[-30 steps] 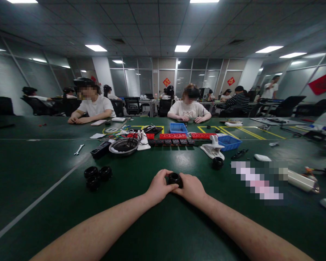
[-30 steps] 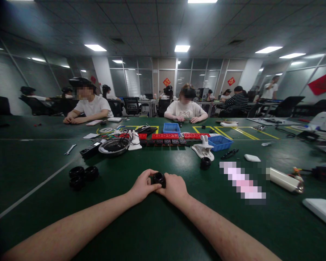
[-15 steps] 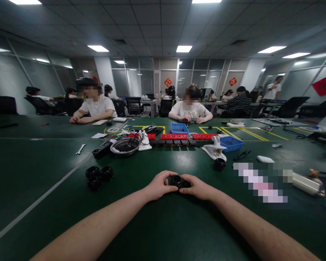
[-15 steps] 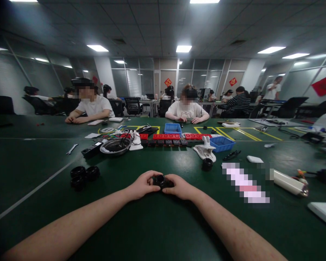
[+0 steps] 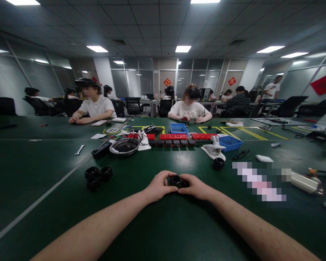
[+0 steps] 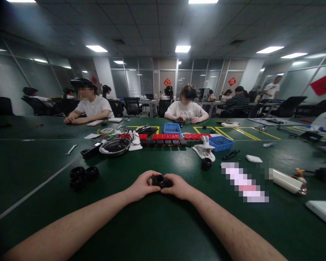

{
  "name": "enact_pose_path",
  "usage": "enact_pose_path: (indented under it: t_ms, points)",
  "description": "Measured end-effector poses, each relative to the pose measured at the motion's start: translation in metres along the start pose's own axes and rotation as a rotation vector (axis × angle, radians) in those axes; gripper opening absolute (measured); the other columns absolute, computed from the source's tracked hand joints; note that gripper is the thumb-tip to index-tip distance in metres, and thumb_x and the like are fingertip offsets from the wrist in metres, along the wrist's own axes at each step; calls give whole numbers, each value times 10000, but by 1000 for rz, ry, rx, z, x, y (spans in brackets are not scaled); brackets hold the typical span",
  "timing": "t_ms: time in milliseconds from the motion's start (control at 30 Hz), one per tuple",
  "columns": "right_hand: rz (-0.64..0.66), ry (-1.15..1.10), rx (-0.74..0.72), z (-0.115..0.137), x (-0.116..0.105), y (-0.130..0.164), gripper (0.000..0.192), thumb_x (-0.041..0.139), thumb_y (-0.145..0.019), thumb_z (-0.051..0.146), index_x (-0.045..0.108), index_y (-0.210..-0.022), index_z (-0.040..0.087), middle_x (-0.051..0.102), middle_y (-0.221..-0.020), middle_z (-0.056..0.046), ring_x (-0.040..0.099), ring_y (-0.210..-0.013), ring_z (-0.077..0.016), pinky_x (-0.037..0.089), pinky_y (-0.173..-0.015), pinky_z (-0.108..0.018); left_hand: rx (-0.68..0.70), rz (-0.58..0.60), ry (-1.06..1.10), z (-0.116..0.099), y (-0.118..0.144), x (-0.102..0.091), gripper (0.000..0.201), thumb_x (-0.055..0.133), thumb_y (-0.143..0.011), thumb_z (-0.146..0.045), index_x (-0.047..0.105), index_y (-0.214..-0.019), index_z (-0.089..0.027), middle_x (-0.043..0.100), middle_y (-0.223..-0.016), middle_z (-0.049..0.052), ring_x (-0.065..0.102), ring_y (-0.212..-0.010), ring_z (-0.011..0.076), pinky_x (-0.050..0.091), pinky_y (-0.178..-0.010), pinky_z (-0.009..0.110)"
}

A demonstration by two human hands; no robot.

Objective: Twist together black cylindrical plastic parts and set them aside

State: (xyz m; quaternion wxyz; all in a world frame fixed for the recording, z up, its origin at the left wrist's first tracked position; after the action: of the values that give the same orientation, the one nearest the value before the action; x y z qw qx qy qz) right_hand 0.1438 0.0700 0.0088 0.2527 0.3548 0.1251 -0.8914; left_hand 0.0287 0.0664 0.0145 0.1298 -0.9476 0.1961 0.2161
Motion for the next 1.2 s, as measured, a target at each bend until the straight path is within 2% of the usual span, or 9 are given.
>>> enact_pose_path:
  t_ms: [100,200,267,333,433,567,800,1200]
  points:
    - [-113,202,80,1,0,0,293,646,-595,364,486,-735,162,514,-664,16,471,-597,-125,310,-492,-208,-28,-116,-56,4,1,-1,406,673,-571,-248,536,-941,-152,504,-822,10,399,-512,68,323,-464,187]
    - [-243,441,159,8,-2,2,328,600,-620,450,479,-747,173,544,-709,-24,500,-630,-160,295,-505,-230,-29,-220,-98,5,2,-3,372,660,-583,-236,535,-925,-158,515,-856,21,425,-540,83,335,-487,197]
    - [-272,549,167,14,-1,3,337,566,-643,482,488,-753,174,558,-732,-47,519,-673,-187,307,-544,-250,-27,-233,-101,5,2,-3,363,656,-586,-225,534,-922,-159,518,-852,21,434,-549,87,341,-495,199]
    - [-268,577,132,18,0,4,367,559,-640,511,500,-764,171,566,-757,-58,527,-720,-207,325,-594,-271,-22,-196,-89,5,1,-3,367,656,-586,-223,532,-925,-157,517,-822,14,427,-534,82,338,-485,196]
    - [-240,447,33,17,-2,4,466,600,-600,514,509,-901,170,566,-859,-61,519,-804,-216,350,-662,-294,-16,-101,-43,5,0,-2,386,654,-595,-233,525,-948,-145,506,-782,3,405,-506,68,327,-459,184]
    - [-100,200,-123,13,-1,2,549,640,-601,432,483,-1066,186,557,-965,-55,508,-868,-206,369,-741,-313,10,16,24,3,-1,-1,409,648,-614,-241,520,-991,-146,492,-759,-5,399,-521,62,332,-459,171]
    - [70,24,-128,11,-3,2,366,604,-673,312,543,-1008,177,569,-909,-23,510,-842,-178,387,-749,-296,25,108,94,3,-3,1,431,644,-626,-238,520,-1027,-141,473,-704,-15,372,-510,53,308,-446,160]
    - [49,-7,-122,5,-1,-1,219,605,-660,234,571,-861,154,533,-778,6,489,-719,-139,380,-640,-242,16,110,85,2,-3,0,438,641,-625,-227,515,-1035,-137,464,-681,-23,374,-508,54,309,-454,166]
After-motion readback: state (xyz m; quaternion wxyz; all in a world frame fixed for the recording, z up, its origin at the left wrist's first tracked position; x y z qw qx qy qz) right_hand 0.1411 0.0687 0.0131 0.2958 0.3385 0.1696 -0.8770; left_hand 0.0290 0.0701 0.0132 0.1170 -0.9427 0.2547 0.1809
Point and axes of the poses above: each hand's wrist, its own y-axis away from the middle knuckle, its own x-axis out of the palm, z = x × y, the point moved 7 cm from there along -y, towards the middle knuckle
